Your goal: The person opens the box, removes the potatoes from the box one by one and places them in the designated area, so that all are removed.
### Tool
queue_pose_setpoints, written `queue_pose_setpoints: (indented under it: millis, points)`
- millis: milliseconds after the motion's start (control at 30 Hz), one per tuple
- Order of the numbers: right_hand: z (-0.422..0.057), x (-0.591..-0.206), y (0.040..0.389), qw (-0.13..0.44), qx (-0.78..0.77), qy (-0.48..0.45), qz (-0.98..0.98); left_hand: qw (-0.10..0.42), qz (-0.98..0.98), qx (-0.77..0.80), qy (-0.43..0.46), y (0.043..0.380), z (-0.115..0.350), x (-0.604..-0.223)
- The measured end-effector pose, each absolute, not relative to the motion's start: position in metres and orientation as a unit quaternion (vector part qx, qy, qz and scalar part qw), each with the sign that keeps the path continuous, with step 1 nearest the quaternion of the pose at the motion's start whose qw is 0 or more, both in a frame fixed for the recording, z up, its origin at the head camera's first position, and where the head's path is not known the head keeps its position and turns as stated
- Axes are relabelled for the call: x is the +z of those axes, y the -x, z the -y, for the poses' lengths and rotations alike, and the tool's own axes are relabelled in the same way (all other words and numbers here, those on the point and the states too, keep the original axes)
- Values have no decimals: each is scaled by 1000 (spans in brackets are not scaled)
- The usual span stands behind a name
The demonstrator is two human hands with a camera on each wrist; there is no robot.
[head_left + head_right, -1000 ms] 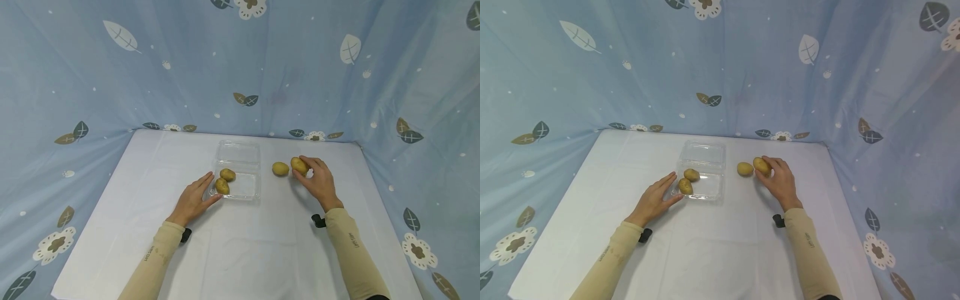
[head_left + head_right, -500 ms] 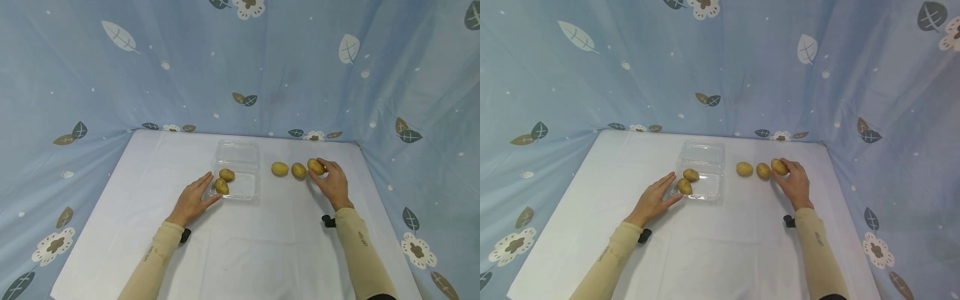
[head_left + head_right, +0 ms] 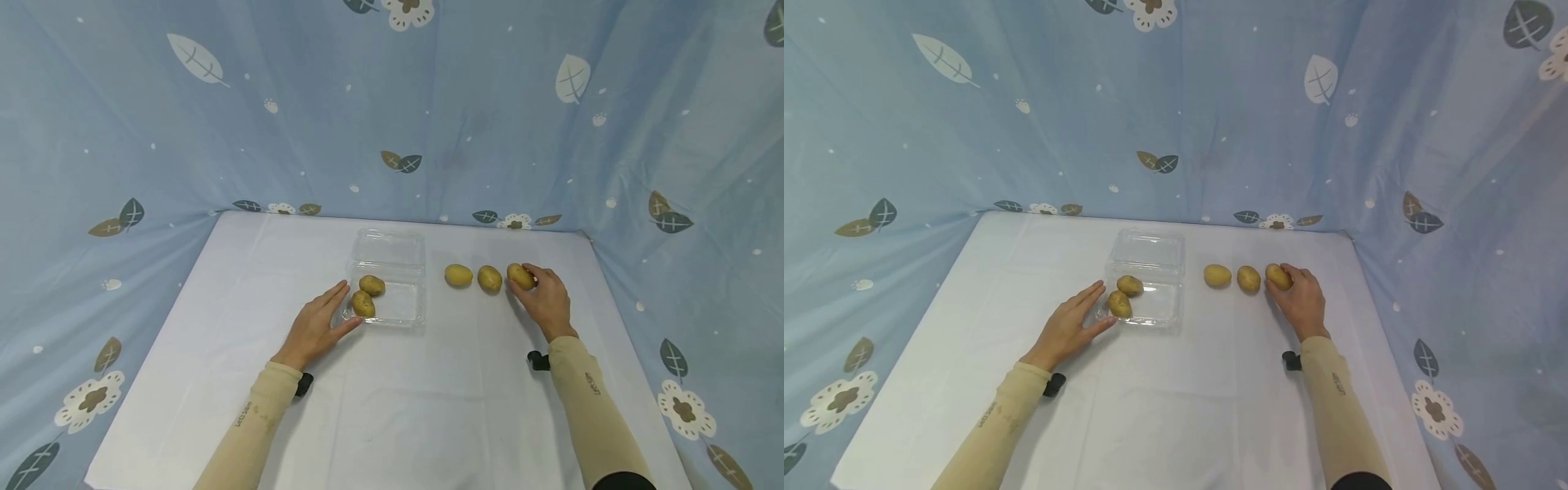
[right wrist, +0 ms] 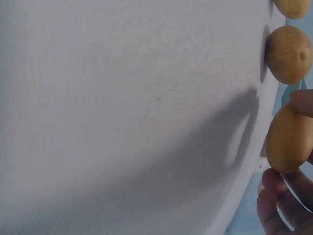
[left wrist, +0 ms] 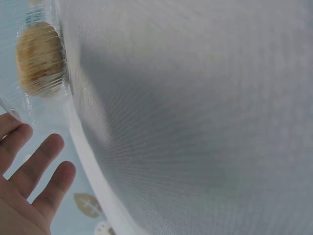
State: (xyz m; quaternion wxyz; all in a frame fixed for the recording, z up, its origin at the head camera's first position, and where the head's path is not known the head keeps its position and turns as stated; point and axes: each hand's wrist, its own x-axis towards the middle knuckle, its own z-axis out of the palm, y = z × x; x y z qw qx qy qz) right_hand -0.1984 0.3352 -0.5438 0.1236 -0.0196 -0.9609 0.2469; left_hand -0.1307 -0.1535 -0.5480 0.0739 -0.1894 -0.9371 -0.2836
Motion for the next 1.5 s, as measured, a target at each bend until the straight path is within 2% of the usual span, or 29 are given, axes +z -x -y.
queue_pose_setpoints:
  millis: [200, 1500]
  points:
    - [-337, -548, 198, 83, 234, 39, 968, 71, 938, -281, 188, 131, 153, -549]
    - [-335, -541, 198, 41, 208, 55, 976, 78, 937, -280, 192, 132, 154, -551]
